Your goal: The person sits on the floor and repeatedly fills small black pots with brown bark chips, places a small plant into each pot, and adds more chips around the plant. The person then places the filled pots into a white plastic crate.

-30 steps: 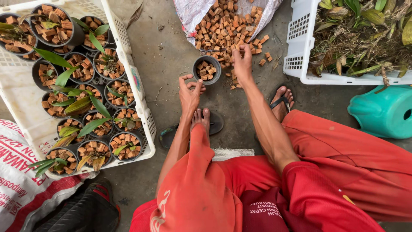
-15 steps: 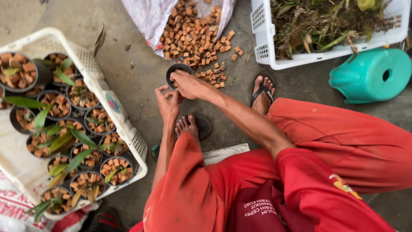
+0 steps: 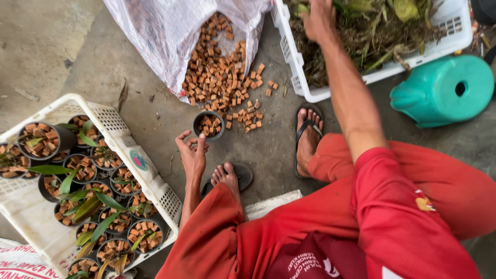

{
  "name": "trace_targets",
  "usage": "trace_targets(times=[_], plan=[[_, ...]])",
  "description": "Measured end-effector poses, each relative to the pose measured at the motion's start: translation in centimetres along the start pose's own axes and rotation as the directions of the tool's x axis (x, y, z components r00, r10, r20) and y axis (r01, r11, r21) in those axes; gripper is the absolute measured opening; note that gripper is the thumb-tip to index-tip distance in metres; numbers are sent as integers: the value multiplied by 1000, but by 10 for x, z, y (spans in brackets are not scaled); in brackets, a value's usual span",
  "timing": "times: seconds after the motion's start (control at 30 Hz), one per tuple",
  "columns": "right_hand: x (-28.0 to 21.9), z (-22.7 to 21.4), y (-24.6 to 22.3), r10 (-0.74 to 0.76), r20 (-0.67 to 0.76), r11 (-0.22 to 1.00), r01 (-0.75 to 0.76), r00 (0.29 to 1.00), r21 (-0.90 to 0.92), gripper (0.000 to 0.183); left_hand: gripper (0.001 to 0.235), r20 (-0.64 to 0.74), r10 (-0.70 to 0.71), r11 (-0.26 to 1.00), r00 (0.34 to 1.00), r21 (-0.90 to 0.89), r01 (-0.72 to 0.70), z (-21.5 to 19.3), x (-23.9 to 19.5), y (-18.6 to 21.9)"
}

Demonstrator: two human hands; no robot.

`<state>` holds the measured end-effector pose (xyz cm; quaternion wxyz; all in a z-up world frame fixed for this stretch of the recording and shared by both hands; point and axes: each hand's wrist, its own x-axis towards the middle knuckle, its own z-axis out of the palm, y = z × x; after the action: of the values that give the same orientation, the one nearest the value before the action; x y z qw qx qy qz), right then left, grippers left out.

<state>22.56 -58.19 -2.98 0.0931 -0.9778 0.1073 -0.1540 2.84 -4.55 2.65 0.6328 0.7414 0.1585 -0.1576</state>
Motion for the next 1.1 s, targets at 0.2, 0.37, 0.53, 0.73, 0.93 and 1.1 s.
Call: trace_targets(times=[0.2,0.37,0.53,0.73,0.93,1.1], plan=[[-15,42,1,205,118,970,-217,972,109,36,58,-9,-19,995,1000,98,20,1,-3,20],[-24,23,-22,376,-93,916,-355,922,190,18,59,-13,-38,999,999,24,38,-1,-10,9],[-35,-32,-46,495,-73,552,-248,866,796,10,56,-11,-42,999,999,-19,42,-7,-16,-6],[-77,-129,-123,168,124,-445,-37,978,895,3,47,-1,13,997,1000,-76,-13,-15,-15,1],[-93,-153,-204,-302,301,-455,-414,905,788,18,39,25,152,972,988,-184,-145,-23,-13,32],[-108,-156,-243,-493,313,-139,-428,812,893,10,44,27,352,933,936,-86,-349,-32,-26,80]])
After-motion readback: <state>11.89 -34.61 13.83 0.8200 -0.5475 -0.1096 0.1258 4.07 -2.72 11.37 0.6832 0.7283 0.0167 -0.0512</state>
